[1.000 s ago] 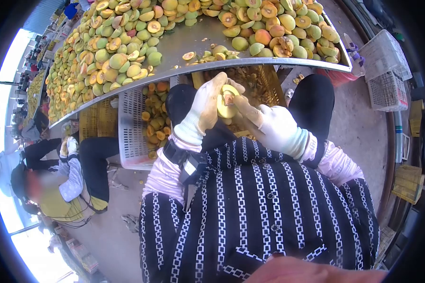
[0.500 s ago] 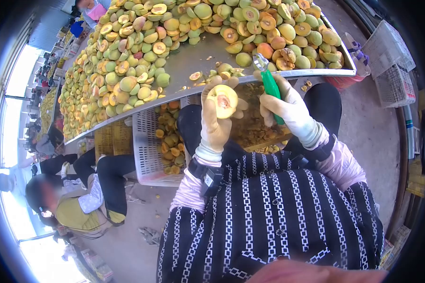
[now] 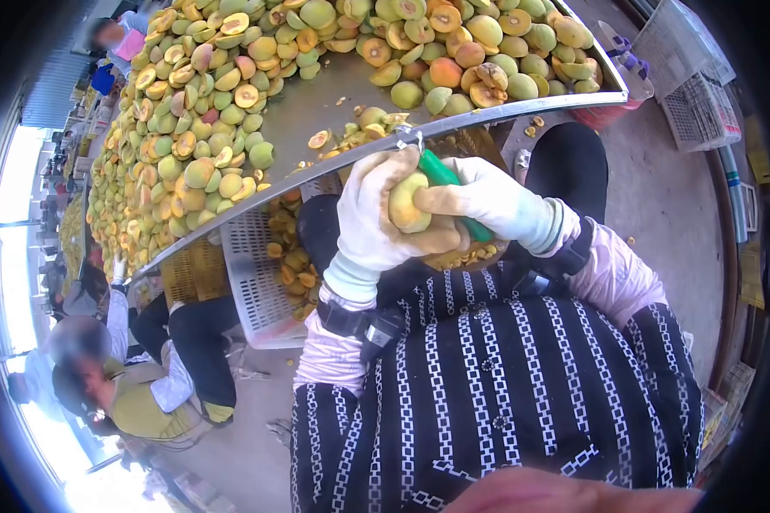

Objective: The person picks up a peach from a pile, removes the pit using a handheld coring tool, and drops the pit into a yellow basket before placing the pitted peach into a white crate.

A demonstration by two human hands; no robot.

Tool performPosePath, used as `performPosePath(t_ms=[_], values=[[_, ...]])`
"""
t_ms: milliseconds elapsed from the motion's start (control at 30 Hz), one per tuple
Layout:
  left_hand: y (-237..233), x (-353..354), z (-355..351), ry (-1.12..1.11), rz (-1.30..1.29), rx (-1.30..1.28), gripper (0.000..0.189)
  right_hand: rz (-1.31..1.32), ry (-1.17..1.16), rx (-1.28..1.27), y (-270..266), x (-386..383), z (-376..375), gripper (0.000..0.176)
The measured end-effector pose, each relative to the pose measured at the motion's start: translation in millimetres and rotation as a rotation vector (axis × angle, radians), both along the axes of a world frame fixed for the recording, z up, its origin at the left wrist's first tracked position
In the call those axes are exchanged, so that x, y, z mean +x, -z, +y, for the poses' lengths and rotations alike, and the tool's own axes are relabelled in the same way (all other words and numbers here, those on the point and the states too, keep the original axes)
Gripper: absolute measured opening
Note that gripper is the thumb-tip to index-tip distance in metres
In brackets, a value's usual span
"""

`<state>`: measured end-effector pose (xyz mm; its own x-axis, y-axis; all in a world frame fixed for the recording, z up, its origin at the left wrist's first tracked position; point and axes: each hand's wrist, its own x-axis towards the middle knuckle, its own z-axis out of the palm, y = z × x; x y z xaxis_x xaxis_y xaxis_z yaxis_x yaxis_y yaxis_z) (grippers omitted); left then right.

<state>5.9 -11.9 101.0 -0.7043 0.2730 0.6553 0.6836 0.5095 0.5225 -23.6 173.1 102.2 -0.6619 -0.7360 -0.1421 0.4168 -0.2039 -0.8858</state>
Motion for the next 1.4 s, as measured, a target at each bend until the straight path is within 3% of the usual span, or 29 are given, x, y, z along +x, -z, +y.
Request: performPosePath(t_ms=[300,367,467,533,600,667,700,733,800,867,933,967,1033,1133,1167,1300,1367,1400], values=[[3.2,-3.8,-5.5,-0.009,0.109,-0.189,0.078,-0.051,-0.003,-0.15,9.8,0.6,-2.9,0.029],[0.6,-7.6,-10.1,0.012,0.126,-0.18,0.077,-0.041,0.067,-0.2,20.1,0.7,-11.5,0.027],[2.9,-4.8,-11.7,0.078,0.128,-0.109,0.078,-0.062,-0.004,-0.231,31.9,-4.0,-21.0,0.025],[19.2,1.8,-14.5,0.088,-0.261,0.285,0.081,0.032,0.024,-0.171,34.9,-9.1,-24.6,0.027],[16.2,2.9,-5.7,0.158,-0.497,0.847,0.066,0.398,0.15,0.484,40.2,-20.0,-18.2,0.034],[25.4,0.1,-12.9,0.323,-0.543,1.165,0.069,0.215,0.005,0.927,27.2,-28.4,6.2,0.047],[26.8,3.1,-9.5,0.171,-0.614,1.258,0.071,0.223,-0.003,0.93,34.6,-28.1,16.6,0.051],[28.6,2.5,-11.9,0.161,-0.607,1.264,0.071,0.221,-0.013,0.937,37.3,-22.8,23.0,0.056],[35.9,2.1,-13.7,0.253,-0.796,1.577,0.064,0.226,-0.003,0.865,41.4,-10.2,28.7,0.054],[38.4,2.1,-10.8,0.347,-0.792,1.598,0.063,1.292,0.289,0.504,25.9,1.4,20.0,0.055],[35.2,6.6,-2.6,0.381,-0.759,1.586,0.052,1.274,0.123,0.749,-6.3,19.2,19.1,0.055],[40.5,6.5,0.1,0.388,-0.762,1.588,0.052,1.328,0.159,0.782,-9.7,23.6,14.2,0.055],[47.8,6.5,6.6,-0.057,-0.524,0.858,0.045,1.45,0.181,0.837,-12.9,28.4,7.9,0.061],[37.4,15.9,19.1,-0.081,-0.431,0.918,0.058,1.49,0.138,0.911,-21.4,30.1,3.0,0.065],[39.3,13.6,22.0,-0.134,-0.576,1.039,0.062,1.481,0.12,0.951,-22.3,30.8,2.0,0.067],[31.2,16.4,28.2,-0.168,-0.567,1.038,0.064,1.507,0.08,0.996,-20.4,34.7,2.1,0.069],[19.3,20.0,30.1,-0.028,-0.746,1.34,0.064,1.466,0.091,0.982,-17.6,36.5,1.3,0.07],[20.5,21.5,29.6,-0.028,-0.746,1.342,0.064,1.466,0.089,0.983,-16.1,36.6,1.3,0.07]])
